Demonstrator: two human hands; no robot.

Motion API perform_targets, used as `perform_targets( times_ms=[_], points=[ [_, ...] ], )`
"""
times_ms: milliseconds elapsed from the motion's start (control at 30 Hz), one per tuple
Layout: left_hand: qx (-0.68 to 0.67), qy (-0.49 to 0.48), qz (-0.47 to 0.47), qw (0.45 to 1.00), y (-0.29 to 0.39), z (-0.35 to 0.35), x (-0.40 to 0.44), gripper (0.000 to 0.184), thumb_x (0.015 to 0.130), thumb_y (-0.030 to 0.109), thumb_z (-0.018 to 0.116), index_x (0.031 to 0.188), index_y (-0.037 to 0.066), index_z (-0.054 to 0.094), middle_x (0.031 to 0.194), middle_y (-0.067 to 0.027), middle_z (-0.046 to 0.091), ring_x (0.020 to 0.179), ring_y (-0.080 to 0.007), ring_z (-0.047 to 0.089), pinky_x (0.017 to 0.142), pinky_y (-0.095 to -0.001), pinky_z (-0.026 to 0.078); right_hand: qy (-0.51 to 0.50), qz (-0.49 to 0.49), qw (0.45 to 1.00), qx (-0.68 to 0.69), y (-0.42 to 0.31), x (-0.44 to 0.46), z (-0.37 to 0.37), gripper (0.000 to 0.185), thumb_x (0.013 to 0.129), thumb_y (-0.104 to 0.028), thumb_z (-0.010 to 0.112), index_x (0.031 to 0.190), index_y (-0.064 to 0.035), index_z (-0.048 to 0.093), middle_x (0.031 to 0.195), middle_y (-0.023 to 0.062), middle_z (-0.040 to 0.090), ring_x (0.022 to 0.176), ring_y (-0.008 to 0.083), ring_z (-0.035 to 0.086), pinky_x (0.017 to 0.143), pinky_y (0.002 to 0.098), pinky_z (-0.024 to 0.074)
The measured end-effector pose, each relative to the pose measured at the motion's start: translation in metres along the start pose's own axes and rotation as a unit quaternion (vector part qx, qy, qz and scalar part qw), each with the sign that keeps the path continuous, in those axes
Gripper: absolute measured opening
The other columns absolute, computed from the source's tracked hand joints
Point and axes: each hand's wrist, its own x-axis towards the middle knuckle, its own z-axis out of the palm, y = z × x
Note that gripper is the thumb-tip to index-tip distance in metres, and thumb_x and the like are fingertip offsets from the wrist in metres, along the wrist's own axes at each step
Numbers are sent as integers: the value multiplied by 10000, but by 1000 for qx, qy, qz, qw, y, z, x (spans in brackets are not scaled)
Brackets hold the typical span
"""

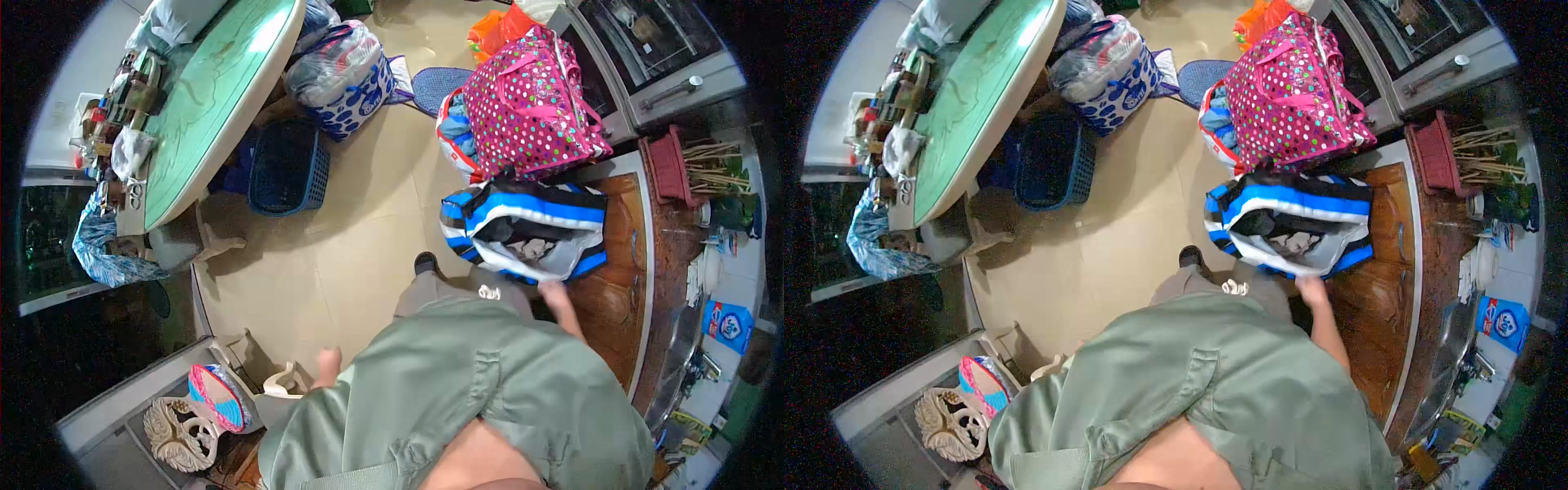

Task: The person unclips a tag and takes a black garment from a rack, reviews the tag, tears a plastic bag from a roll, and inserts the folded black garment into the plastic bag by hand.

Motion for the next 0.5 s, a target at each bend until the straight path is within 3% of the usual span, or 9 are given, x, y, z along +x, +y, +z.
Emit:
perform_targets(
  times_ms=[33, 67, 100, 200, 300, 333, 400, 467, 500],
  points=[
    [-51, -57, -23, 997, -1, 11, -17, 464, 783, 387, 482, 1078, 33, 531, 1144, -236, 454, 1091, -356, 400, 890, -411, 347, -12, 59, 996, 65, -31, 16, -33, 285, 794, -241, 489, 898, 17, 549, 870, 195, 576, 762, 283, 560, 662, 357, 428],
    [-81, -94, -39, 991, -2, 16, -26, 462, 784, 384, 483, 1078, 30, 529, 1131, -231, 465, 1075, -349, 415, 877, -407, 358, 86, 68, 969, 221, -79, 20, -62, 280, 809, -234, 509, 944, 7, 555, 922, 154, 588, 836, 243, 565, 734, 319, 430],
    [-105, -118, -45, 987, 5, 15, -25, 461, 785, 381, 483, 1078, 28, 527, 1119, -225, 476, 1058, -341, 431, 863, -404, 369, 135, 42, 947, 287, -106, 25, -79, 304, 826, -219, 505, 1030, 5, 527, 950, 114, 582, 881, 187, 535, 793, 280, 398],
    [-169, -105, -31, 979, 51, -15, 14, 458, 787, 372, 486, 1078, 21, 521, 1081, -209, 510, 1010, -318, 479, 822, -393, 401, 96, 48, 953, 285, -121, 27, -92, 299, 798, -226, 551, 1013, -17, 549, 949, 96, 596, 887, 170, 544, 782, 273, 412],
    [-358, 4, -7, 934, 144, -94, 68, 454, 789, 364, 489, 1078, 14, 514, 1043, -193, 544, 961, -295, 526, 781, -383, 433, 47, 57, 966, 246, -101, 13, -80, 310, 784, -232, 562, 993, -3, 559, 926, 105, 602, 858, 177, 551, 770, 290, 418],
    [-420, 67, 28, 904, 189, -154, 38, 471, 781, 341, 524, 1118, 15, 481, 1042, -175, 551, 974, -269, 522, 810, -357, 419, 10, 87, 970, 229, -78, 11, -66, 308, 770, -237, 568, 965, 2, 573, 897, 107, 608, 839, 191, 556, 756, 295, 423],
    [-475, 82, 188, 856, 242, -212, 42, 438, 822, 325, 490, 1139, 23, 471, 1101, -138, 529, 1058, -235, 466, 892, -336, 352, -44, 154, 960, 230, -61, -8, -51, 301, 760, -254, 566, 911, 6, 594, 856, 113, 614, 787, 193, 565, 720, 306, 430],
    [-501, 108, 232, 827, 289, -266, 6, 382, 803, 313, 516, 1063, 35, 532, 1041, -144, 562, 992, -206, 507, 846, -308, 386, -45, 209, 951, 226, -55, -21, -31, 273, 745, -251, 574, 827, 8, 602, 751, 88, 606, 701, 185, 562, 657, 309, 437],
    [-507, 110, 230, 823, 302, -280, -3, 382, 803, 313, 516, 1063, 35, 532, 1041, -144, 562, 992, -206, 507, 846, -308, 386, -20, 166, 947, 275, -23, -18, 6, 269, 739, -262, 577, 819, -6, 603, 698, 60, 587, 639, 163, 546, 573, 297, 432]
  ],
)
